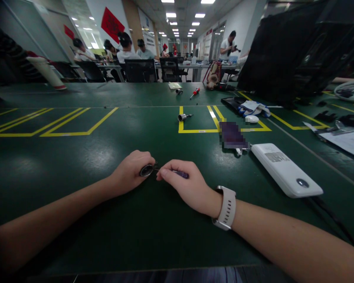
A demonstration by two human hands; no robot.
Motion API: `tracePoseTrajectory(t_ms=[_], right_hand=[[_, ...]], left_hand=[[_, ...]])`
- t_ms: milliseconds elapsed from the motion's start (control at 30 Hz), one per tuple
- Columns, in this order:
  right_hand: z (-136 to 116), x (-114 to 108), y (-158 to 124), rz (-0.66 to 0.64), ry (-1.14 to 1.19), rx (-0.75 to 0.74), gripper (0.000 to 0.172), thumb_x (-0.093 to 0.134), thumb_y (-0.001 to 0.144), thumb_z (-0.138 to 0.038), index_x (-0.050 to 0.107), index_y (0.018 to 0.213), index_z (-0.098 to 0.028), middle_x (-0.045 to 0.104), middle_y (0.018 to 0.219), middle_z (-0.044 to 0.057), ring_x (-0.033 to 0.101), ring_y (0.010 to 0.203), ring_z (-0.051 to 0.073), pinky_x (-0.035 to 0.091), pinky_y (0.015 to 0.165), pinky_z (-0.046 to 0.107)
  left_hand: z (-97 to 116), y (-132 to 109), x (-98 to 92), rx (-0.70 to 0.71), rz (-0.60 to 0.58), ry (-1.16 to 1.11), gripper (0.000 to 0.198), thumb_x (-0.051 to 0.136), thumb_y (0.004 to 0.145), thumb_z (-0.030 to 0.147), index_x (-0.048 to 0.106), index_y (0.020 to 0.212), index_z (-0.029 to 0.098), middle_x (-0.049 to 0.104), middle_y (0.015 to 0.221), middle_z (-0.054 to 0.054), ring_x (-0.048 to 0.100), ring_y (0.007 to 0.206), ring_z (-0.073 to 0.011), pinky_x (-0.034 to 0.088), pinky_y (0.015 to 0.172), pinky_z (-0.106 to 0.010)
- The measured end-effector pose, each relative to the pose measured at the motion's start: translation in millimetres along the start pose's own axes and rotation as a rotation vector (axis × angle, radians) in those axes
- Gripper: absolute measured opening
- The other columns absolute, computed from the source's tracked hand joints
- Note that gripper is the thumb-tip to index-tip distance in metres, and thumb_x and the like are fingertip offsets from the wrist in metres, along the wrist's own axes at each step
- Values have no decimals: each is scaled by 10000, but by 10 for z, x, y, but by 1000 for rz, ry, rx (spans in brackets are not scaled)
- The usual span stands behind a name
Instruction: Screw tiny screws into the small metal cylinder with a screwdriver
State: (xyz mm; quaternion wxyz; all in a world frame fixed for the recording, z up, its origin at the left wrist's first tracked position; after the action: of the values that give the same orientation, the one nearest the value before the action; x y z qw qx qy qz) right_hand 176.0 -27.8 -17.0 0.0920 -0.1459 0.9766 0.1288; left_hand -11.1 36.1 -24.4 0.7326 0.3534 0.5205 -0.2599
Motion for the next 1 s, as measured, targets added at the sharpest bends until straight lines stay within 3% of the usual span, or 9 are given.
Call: tracePoseTrajectory(t_ms=[133,267,400,500,600,833,1000], right_hand=[[94,-20,59,5,415,184,185,533,846,-262,686,804,-169,691,842,47,616,814,161,452,767,320],[149,-27,107,-34,650,297,184,534,841,-268,680,818,-158,688,851,56,624,814,154,456,765,311],[130,-25,94,14,576,248,184,531,842,-278,673,805,-167,687,842,51,620,811,159,457,754,312],[66,-14,49,35,279,111,193,526,853,-286,680,798,-184,683,839,40,607,817,166,449,764,325],[30,0,22,9,67,71,195,534,854,-289,691,784,-198,683,835,34,598,817,171,439,770,334],[132,-10,86,-1,598,293,164,552,832,-246,681,792,-152,688,837,53,625,807,154,472,748,304],[169,-15,113,-6,766,381,181,538,844,-247,675,789,-142,689,805,55,639,788,146,479,760,298]], left_hand=[[-20,-10,-5,-24,45,-39,70,459,765,110,486,771,175,544,738,-10,495,687,-157,360,656,-297],[-39,-5,-6,-42,77,-77,71,468,747,111,474,751,182,535,727,-2,493,679,-153,358,635,-284],[-46,2,3,-69,91,-76,61,467,754,123,483,755,182,538,720,1,492,672,-151,358,632,-284],[-29,1,7,-58,61,-13,69,461,764,116,498,767,175,547,726,-10,497,677,-158,355,640,-294],[-3,-3,10,6,12,67,103,438,789,104,515,768,169,557,732,-26,503,683,-168,344,645,-309],[-26,-8,8,9,35,24,115,431,780,76,505,762,163,543,730,-24,493,678,-165,344,652,-311],[-61,5,10,-45,82,-50,101,462,740,73,473,728,173,522,703,-1,481,654,-153,350,645,-299]])
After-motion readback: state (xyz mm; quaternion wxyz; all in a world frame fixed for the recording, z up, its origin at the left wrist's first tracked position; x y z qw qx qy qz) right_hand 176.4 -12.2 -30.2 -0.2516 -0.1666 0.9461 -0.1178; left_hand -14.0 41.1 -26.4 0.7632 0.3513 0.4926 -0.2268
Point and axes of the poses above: each hand's wrist, its own y-axis towards the middle knuckle, its own x-axis out of the palm, z = x × y, the point moved 1 cm from there along y, towards the middle knuckle
